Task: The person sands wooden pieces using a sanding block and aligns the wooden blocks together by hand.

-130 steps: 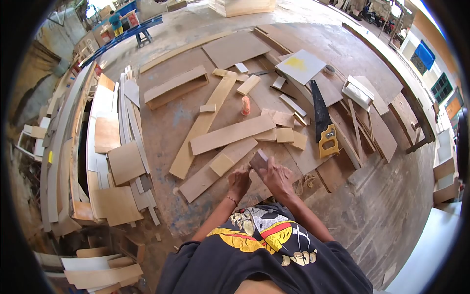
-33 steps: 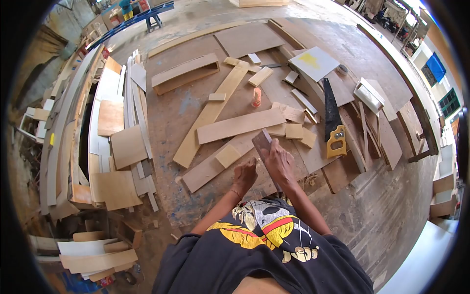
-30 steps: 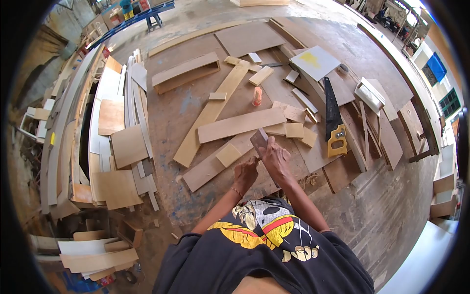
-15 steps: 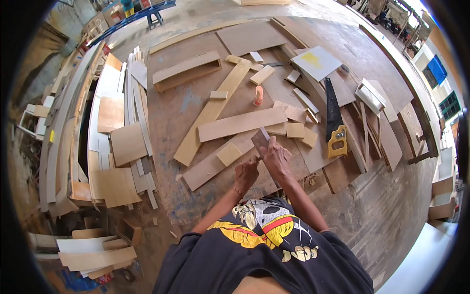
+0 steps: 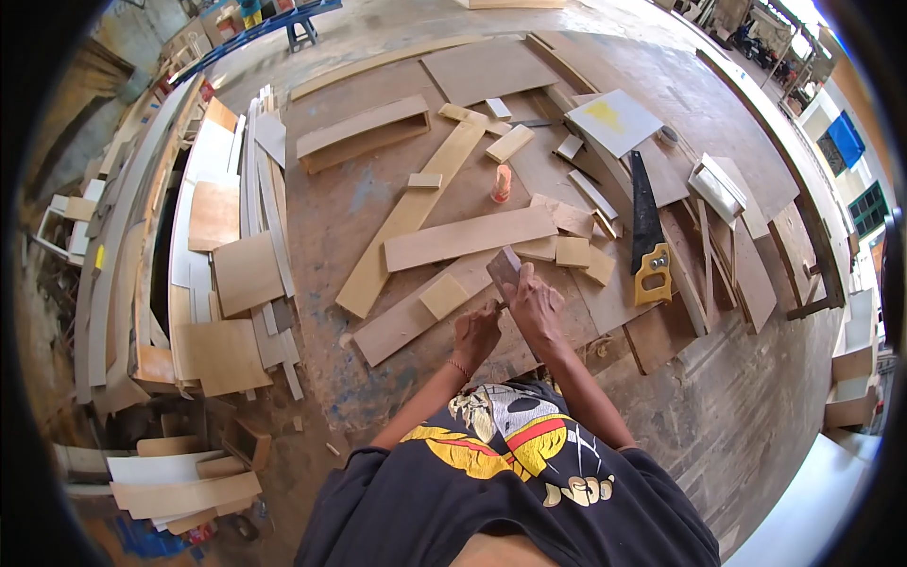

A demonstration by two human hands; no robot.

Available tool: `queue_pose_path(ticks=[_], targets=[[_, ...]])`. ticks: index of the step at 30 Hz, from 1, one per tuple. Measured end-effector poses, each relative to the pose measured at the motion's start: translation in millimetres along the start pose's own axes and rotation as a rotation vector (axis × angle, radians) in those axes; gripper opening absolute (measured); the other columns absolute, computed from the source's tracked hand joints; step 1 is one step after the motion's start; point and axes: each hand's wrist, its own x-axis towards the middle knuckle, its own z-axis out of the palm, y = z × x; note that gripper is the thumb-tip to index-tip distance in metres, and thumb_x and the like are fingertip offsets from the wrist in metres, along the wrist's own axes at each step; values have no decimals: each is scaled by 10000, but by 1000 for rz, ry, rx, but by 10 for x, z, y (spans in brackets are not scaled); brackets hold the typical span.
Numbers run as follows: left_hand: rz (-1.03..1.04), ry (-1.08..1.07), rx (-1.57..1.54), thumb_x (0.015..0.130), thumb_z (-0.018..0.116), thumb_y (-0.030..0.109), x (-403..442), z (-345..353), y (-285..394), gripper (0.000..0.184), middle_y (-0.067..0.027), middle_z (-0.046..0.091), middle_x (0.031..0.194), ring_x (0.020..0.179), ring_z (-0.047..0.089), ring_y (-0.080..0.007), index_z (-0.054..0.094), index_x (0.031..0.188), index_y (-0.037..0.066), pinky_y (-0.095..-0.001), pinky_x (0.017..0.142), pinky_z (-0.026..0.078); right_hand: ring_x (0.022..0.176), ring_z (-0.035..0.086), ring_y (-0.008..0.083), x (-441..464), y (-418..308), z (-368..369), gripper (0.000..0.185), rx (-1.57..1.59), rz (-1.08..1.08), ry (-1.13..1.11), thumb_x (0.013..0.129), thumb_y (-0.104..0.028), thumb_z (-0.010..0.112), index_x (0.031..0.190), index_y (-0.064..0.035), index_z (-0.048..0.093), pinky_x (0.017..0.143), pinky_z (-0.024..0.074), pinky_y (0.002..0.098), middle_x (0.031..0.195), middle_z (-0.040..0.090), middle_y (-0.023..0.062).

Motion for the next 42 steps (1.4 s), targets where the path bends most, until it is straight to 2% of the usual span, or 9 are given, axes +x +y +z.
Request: queue_pose_path(ticks=[8,11,16,18,20,24,26,29,42], targets=[[57,62,-11,750,523,52,-29,-20,4,97,-161,622,713,628,627,-315,552,842,62,-390,532,489,720,629,361,-166,17,-223,310,-33,29,-143,839,-259,552,967,10,466,605,472,439,799,630,219],[17,43,-13,740,525,44,-29,-45,49,98,-158,624,723,642,629,-315,553,832,63,-387,536,491,722,632,356,26,-53,-145,299,52,-14,16,838,-261,554,954,2,470,596,471,443,776,632,213],[-72,-80,11,738,527,53,31,-80,43,90,-147,630,746,678,634,-300,555,823,67,-379,553,495,703,634,358,-160,146,106,288,-58,26,-181,835,-262,555,951,-11,474,586,470,453,759,628,224],[35,149,-71,734,536,64,30,12,-15,94,-143,631,751,692,635,-289,556,826,69,-368,570,499,679,625,372,-504,405,155,309,-42,30,-174,839,-266,546,975,0,466,583,463,460,728,621,231],[33,138,-65,735,532,61,35,47,-28,94,-140,631,761,697,634,-283,556,825,66,-359,578,500,655,617,386,-501,479,117,331,-32,20,-167,843,-270,538,999,11,457,580,456,468,697,613,237],[65,121,-40,742,511,47,-2,47,-26,98,-139,628,774,694,634,-286,552,830,58,-364,574,497,655,609,393,-213,208,-91,310,8,126,-125,847,-274,542,950,4,450,575,454,476,753,610,244],[26,72,-17,745,510,46,-25,21,2,101,-142,627,755,666,632,-294,551,837,58,-382,545,489,681,612,387,-36,180,77,319,179,-54,133,849,-276,544,954,10,449,585,461,467,812,616,233],[-20,13,-8,742,514,41,-8,-35,34,111,-142,627,732,634,627,-305,550,845,61,-394,512,480,688,619,375,1,-93,-50,315,-5,5,-33,858,-273,539,1002,-2,467,593,475,448,824,608,222],[-4,49,-32,750,522,49,-32,44,7,113,-147,619,680,610,624,-309,549,858,68,-389,502,484,741,625,359,16,-33,-11,345,-43,14,-57,838,-278,557,1006,8,461,611,468,445,819,630,212]])
